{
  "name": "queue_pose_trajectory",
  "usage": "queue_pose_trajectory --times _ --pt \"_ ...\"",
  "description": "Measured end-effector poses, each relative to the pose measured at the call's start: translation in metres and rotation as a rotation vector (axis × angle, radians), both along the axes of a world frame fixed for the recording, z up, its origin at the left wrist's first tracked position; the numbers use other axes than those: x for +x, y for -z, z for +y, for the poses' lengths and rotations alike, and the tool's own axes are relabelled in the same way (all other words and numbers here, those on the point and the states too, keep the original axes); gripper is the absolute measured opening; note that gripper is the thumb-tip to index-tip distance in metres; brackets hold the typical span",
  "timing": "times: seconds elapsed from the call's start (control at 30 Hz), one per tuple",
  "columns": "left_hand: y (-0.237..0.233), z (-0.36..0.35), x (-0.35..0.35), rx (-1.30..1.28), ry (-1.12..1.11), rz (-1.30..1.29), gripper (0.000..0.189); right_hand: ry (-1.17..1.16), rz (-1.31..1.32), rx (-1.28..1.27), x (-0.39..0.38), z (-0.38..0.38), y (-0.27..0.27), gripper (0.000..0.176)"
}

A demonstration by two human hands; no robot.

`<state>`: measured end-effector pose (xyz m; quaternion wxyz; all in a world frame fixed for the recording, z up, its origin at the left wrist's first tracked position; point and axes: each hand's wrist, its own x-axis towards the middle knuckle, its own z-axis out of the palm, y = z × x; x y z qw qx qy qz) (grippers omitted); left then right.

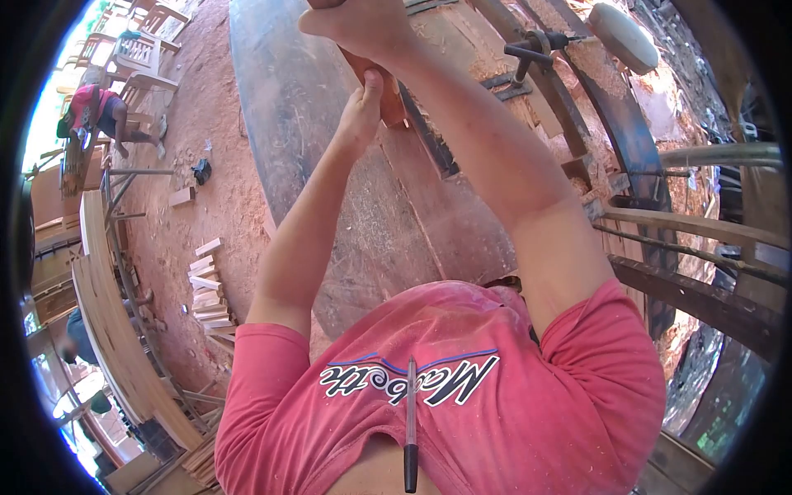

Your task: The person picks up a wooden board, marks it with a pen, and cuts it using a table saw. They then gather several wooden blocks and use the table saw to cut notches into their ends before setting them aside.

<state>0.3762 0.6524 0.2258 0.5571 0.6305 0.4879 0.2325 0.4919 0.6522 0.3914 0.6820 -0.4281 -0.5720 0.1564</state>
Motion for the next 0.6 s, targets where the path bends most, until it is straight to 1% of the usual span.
queue_pose_trajectory --times 0.07,0.2,0.3,0.37,0.47,0.6 --pt "0.009 0.008 0.001 0.052 0.001 0.058 0.101 0.011 -0.001 -0.014 0.0 0.001 0.0 0.058" --pt "0.001 0.007 0.001 0.023 0.005 0.024 0.1 0.033 -0.022 -0.098 0.002 0.007 0.003 0.055" --pt "0.004 0.01 0.003 0.039 -0.022 -0.014 0.098 0.008 0.018 -0.045 0.001 0.011 0.004 0.051" --pt "0.006 0.012 0.004 0.059 -0.031 -0.038 0.096 0.032 -0.024 -0.046 0.002 0.013 0.006 0.05" --pt "-0.006 0.007 0.005 0.054 -0.056 -0.09 0.091 0.02 -0.023 -0.01 0.003 0.018 0.007 0.049" --pt "-0.002 0.013 0.005 0.052 -0.062 -0.047 0.089 0.008 0.009 -0.007 0.002 0.021 0.008 0.049"
